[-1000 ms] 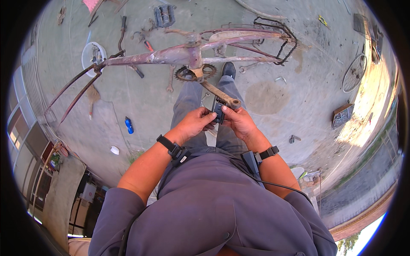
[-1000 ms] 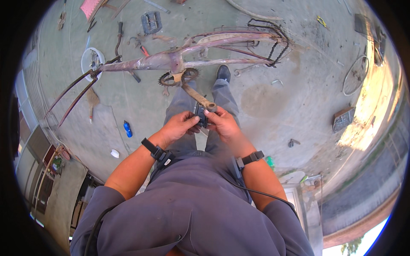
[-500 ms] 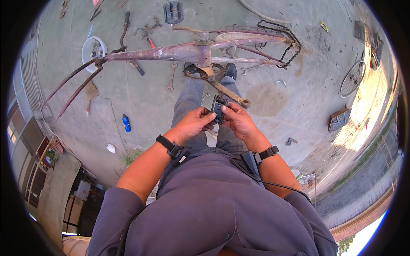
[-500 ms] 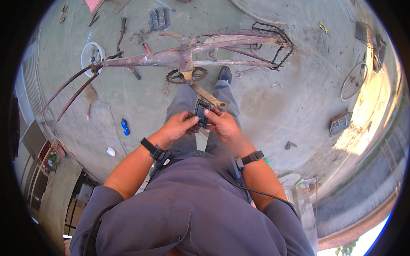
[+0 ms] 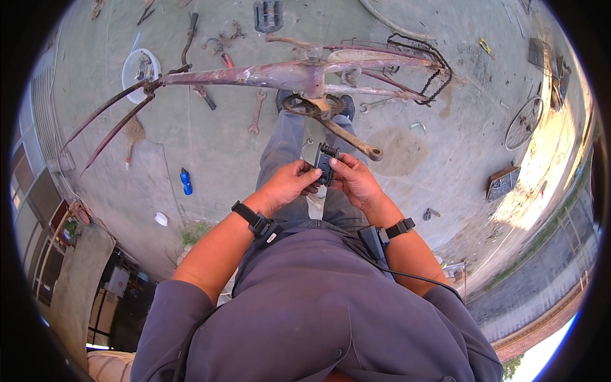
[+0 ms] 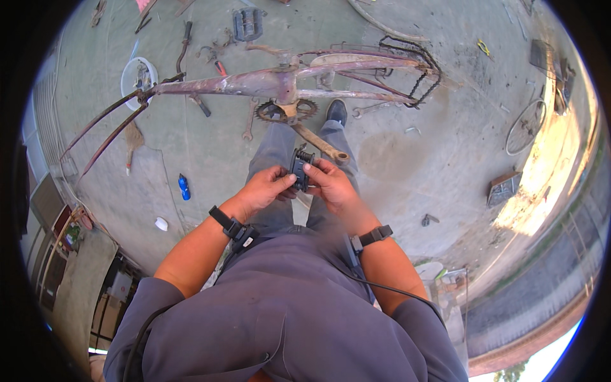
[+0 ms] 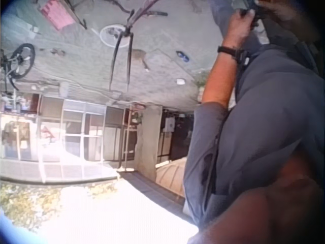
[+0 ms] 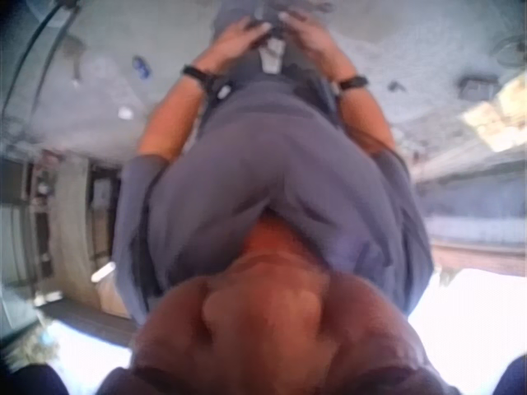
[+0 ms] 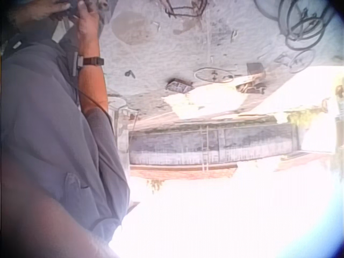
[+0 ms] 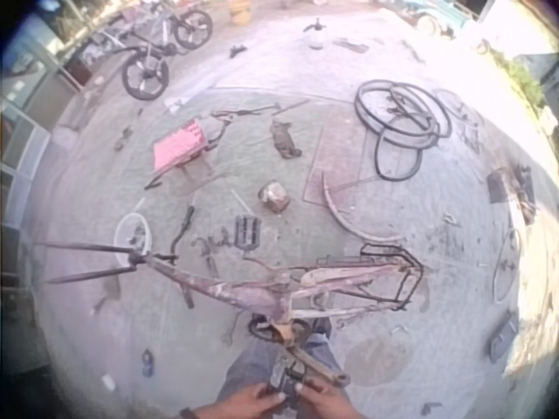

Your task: The person walks toward a disassembled bicycle frame, picks up the handlebar assembly, and uses a small black tool to adjust components on the stem and crankset. The person then wipes the crank arm with a cloth.

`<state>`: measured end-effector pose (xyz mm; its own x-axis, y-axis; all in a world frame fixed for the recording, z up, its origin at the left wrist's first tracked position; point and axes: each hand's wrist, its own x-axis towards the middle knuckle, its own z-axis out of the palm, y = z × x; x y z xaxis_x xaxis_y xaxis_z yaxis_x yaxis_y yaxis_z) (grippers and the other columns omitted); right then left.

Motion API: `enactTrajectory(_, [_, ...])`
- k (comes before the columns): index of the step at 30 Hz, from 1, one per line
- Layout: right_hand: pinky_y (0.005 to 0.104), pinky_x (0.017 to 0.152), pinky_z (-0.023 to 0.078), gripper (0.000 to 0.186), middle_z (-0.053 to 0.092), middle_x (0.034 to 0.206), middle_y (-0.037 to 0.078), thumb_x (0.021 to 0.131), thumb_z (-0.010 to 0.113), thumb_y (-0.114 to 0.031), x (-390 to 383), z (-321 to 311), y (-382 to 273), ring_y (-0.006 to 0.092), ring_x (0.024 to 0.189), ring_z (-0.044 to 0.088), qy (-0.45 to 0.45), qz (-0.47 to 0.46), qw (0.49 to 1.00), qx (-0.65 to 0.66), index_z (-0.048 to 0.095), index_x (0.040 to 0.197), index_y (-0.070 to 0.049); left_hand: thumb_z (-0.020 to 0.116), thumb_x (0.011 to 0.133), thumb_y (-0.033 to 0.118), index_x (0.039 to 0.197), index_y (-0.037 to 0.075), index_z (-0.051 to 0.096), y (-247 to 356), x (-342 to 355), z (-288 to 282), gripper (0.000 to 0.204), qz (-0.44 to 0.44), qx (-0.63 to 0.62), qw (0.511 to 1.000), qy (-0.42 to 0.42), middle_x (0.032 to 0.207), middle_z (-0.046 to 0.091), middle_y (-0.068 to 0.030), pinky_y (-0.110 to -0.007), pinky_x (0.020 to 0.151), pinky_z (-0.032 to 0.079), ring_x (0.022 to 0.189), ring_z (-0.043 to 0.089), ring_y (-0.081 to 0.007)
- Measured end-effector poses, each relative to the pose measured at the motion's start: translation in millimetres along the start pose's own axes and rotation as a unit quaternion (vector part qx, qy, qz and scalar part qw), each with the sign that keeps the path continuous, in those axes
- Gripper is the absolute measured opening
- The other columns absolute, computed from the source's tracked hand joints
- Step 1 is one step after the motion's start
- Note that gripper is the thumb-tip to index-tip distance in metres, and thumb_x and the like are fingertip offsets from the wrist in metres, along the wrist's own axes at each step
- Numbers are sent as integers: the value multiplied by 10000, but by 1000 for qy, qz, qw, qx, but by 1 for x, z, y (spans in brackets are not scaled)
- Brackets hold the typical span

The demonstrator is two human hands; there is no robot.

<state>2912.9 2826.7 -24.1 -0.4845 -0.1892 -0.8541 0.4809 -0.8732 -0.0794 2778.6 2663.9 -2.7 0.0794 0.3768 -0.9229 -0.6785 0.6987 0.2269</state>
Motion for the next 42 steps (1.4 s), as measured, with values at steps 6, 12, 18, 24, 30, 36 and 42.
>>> enactTrajectory(6, [334,833,550,256,672,1065,4,966,673,-274,1,2,2,123,964,658,5,3,1000,-4,609,1138,-95,620,990,392,1142,-17,559,-4,-1,-2,440,5,-11,1000,1,990,677,-130,-337,803,556,887,685,-206])
enactTrajectory(12, [319,811,553,241,671,1043,-3,965,674,-273,3,5,3,109,932,653,10,4,1000,-5,609,1121,-101,625,986,398,1159,-27,555,-6,0,-5,464,6,-15,1000,-2,997,676,-134,-338,809,554,892,684,-209])
enactTrajectory(18, [312,802,554,244,671,1032,-6,962,679,-272,4,7,2,104,915,652,20,7,1000,-7,610,1121,-101,626,985,400,1159,-28,555,-5,-1,-6,467,6,-16,1000,-2,995,677,-136,-336,811,553,890,685,-208])
enactTrajectory(24, [316,801,557,248,674,1031,-2,962,680,-272,6,10,4,108,909,658,21,5,1000,-4,610,1121,-94,623,986,401,1161,-19,557,-4,-3,-7,459,9,-20,1000,0,985,677,-126,-330,806,552,887,686,-201])
enactTrajectory(30, [319,803,560,257,681,1038,8,968,672,-274,9,13,4,120,918,668,13,9,1000,-8,620,1128,-79,629,983,391,1195,-6,547,-5,-3,-10,458,13,-15,1000,6,1016,665,-106,-317,786,544,889,678,-182])
enactTrajectory(36, [324,820,564,296,685,1062,20,974,664,-287,11,16,6,140,946,676,12,22,998,-50,628,1164,-64,640,976,388,1285,-6,530,-3,-4,-12,513,47,0,999,15,1128,637,-79,-298,779,522,965,623,-148])
enactTrajectory(42, [326,827,567,326,683,1106,30,979,655,-292,14,20,6,153,987,678,15,33,996,-77,622,1214,-68,650,968,386,1300,-4,530,-2,-7,-16,526,55,-1,998,25,1161,631,-73,-297,784,519,988,608,-145])
